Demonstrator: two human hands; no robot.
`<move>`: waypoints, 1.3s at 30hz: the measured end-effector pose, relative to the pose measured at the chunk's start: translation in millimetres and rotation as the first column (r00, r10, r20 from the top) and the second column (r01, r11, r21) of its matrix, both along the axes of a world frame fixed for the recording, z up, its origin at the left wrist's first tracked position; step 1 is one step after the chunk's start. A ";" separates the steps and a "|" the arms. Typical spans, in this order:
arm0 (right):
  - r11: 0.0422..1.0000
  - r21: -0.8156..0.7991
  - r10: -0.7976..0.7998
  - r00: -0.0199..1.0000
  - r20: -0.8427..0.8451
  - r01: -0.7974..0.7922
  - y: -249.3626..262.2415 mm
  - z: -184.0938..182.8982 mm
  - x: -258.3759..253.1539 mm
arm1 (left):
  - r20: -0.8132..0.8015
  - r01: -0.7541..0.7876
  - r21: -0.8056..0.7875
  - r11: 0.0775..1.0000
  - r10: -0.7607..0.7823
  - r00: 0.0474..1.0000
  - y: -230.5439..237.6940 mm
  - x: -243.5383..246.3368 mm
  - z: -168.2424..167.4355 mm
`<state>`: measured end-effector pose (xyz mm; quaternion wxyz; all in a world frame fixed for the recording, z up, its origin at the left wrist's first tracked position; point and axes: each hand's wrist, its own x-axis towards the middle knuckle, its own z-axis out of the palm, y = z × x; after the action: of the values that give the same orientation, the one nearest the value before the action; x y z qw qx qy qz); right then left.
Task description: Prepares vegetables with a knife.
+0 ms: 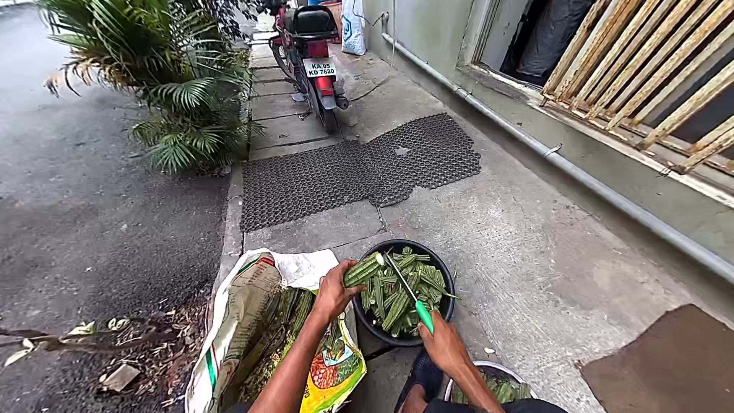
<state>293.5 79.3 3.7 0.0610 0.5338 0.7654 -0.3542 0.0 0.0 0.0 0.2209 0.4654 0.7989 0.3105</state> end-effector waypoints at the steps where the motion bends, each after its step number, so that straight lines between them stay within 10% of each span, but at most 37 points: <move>1: 0.998 0.048 -0.026 0.995 -0.097 0.031 4.4 8.3 -3.7 | 0.079 -0.005 0.084 0.996 -0.002 0.997 0.0 -1.3 -1.4; 5: 0.977 0.137 -0.077 0.874 -0.479 0.162 12.0 5.4 -10.0 | 0.309 -0.016 0.289 0.957 -0.078 0.948 -1.9 5.0 -1.0; 14: 0.934 0.164 -0.095 0.662 -0.743 0.318 6.7 -5.5 -1.9 | 0.391 0.016 0.421 0.907 -0.198 0.899 11.1 33.8 2.4; 22: 0.918 -0.360 -0.396 0.457 -0.796 0.169 2.7 19.5 7.0 | -0.096 0.358 0.359 0.862 -0.348 0.933 10.4 67.2 13.4; 27: 0.955 -0.168 -0.287 0.632 -0.720 0.243 35.1 54.7 46.2 | -0.123 0.425 0.298 0.855 -0.407 0.905 28.0 96.7 13.7; 34: 0.837 0.343 -0.230 0.843 -0.486 0.426 70.2 59.5 212.0 | 0.009 0.329 0.073 0.942 -0.330 0.944 12.1 63.9 2.8; 39: 0.576 0.117 -0.743 0.577 -0.338 0.809 11.8 -37.3 344.8 | 0.118 0.218 -0.125 0.968 -0.203 0.972 -20.5 82.5 47.0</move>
<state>638.4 91.1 -33.5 -0.2698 0.7701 0.4905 -0.3059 82.5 -20.5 47.0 0.3254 0.5146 0.7516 0.2537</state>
